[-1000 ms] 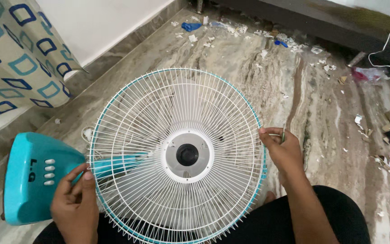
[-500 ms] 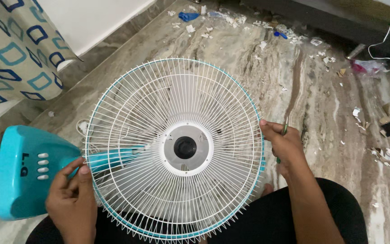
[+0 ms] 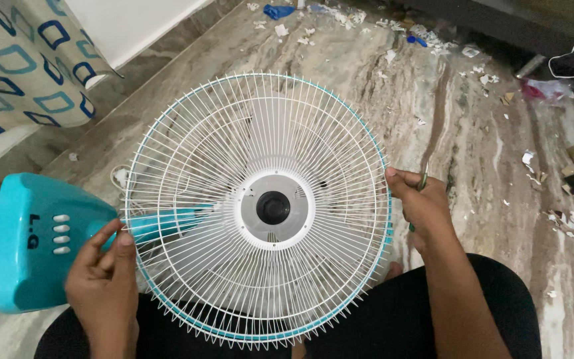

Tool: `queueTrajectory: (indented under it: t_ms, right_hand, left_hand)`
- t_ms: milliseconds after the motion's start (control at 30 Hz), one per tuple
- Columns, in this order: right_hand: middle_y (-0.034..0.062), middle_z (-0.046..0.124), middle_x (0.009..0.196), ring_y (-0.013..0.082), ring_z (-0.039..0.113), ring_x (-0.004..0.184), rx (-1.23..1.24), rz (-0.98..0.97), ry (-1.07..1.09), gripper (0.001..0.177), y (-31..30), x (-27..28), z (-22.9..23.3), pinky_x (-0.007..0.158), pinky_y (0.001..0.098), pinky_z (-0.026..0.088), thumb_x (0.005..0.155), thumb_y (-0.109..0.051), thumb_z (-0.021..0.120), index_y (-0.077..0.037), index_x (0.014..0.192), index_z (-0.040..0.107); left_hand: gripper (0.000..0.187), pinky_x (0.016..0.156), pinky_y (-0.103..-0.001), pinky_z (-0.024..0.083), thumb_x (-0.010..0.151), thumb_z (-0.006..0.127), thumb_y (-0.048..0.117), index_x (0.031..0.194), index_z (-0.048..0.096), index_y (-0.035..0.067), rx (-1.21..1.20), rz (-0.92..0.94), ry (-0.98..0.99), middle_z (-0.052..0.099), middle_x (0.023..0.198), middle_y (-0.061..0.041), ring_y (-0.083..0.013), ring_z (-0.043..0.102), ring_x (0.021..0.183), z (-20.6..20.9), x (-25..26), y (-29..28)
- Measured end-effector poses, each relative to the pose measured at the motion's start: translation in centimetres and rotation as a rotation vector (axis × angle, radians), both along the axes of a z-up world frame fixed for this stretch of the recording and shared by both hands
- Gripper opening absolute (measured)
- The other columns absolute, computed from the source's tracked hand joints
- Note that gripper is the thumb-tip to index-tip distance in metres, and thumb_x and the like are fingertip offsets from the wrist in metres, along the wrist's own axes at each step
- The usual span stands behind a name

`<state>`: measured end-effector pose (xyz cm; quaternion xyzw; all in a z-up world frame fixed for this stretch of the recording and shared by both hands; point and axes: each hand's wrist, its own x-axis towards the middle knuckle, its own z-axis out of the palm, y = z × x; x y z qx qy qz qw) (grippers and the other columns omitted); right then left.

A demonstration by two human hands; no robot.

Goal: The person assembles a standing fan by attaching the front grille to the fan base using a screwdriver. They align the grille, insert screws, and tighten them to secure the assembly.

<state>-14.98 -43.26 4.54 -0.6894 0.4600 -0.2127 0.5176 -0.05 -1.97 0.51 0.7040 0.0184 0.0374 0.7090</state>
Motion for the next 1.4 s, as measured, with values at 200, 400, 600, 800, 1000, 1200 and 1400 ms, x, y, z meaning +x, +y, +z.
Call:
queueTrajectory:
  t_ms: [200,400,600,800,1000,1200,1400]
  right_hand:
    - [0.0034,0.075,0.086,0.0036,0.047,0.059,-0.028,0.039,-0.058,0.035,0.2,-0.1,0.3,0.054,0.0241,0.038,0.092,-0.035,0.076,-0.004,0.106,0.079]
    - [0.0022,0.074,0.083,0.0042,0.038,0.053,-0.010,-0.005,-0.065,0.035,1.3,-0.1,1.4,0.047,0.0247,0.032,0.088,-0.035,0.078,-0.006,0.106,0.079]
    - [0.0010,0.070,0.078,0.0047,0.035,0.052,-0.020,-0.006,-0.061,0.035,1.4,-0.1,1.5,0.047,0.0254,0.029,0.089,-0.037,0.078,-0.005,0.103,0.078]
    - [0.0013,0.072,0.081,0.0046,0.036,0.052,0.005,-0.016,-0.048,0.037,1.3,0.0,1.1,0.046,0.0247,0.030,0.090,-0.040,0.076,-0.006,0.103,0.077]
    - [0.0027,0.069,0.083,0.0046,0.041,0.052,-0.009,-0.025,-0.098,0.040,1.7,0.2,0.6,0.047,0.0244,0.032,0.091,-0.042,0.078,-0.004,0.103,0.075]
    - [-0.0016,0.073,0.094,0.0046,0.048,0.067,0.069,-0.014,-0.198,0.030,1.7,0.5,1.0,0.051,0.0244,0.031,0.091,-0.033,0.073,-0.009,0.109,0.076]
    - [-0.0034,0.071,0.106,0.0050,0.055,0.082,0.204,-0.006,-0.207,0.033,1.6,0.9,1.1,0.059,0.0251,0.033,0.091,-0.031,0.070,-0.012,0.119,0.072]
  left_hand:
    - [0.050,0.085,-0.023,0.056,0.096,0.076,0.007,0.139,0.056,-0.009,-0.162,0.052,0.002,0.076,0.110,-0.019,-0.0114,0.072,0.095,-0.6,0.1,0.1]
    - [0.057,0.090,-0.027,0.059,0.091,0.084,0.007,0.137,0.054,-0.008,-0.223,0.127,-0.044,0.074,0.110,-0.018,-0.0148,0.073,0.098,-1.8,0.4,0.0]
    - [0.053,0.085,-0.025,0.056,0.092,0.086,0.010,0.133,0.059,-0.008,-0.124,0.192,-0.055,0.076,0.104,-0.016,-0.0141,0.073,0.093,-2.7,0.3,-0.1]
    - [0.042,0.075,-0.022,0.052,0.095,0.085,0.017,0.123,0.068,-0.008,-0.143,0.170,-0.013,0.075,0.098,-0.012,-0.0107,0.069,0.083,-2.5,0.4,-0.4]
    - [0.027,0.070,-0.022,0.052,0.097,0.083,0.020,0.105,0.074,-0.004,-0.142,0.215,-0.023,0.074,0.092,-0.008,-0.0092,0.065,0.077,-2.6,1.0,-1.0]
    - [0.030,0.065,-0.027,0.056,0.100,0.079,0.028,0.091,0.070,0.001,-0.424,0.194,0.086,0.072,0.086,-0.007,-0.0120,0.066,0.072,-2.5,2.1,-2.5]
    - [0.032,0.066,-0.030,0.060,0.099,0.076,0.033,0.094,0.068,0.003,-0.568,0.110,0.193,0.073,0.089,-0.008,-0.0143,0.070,0.073,-1.4,3.0,-3.0]
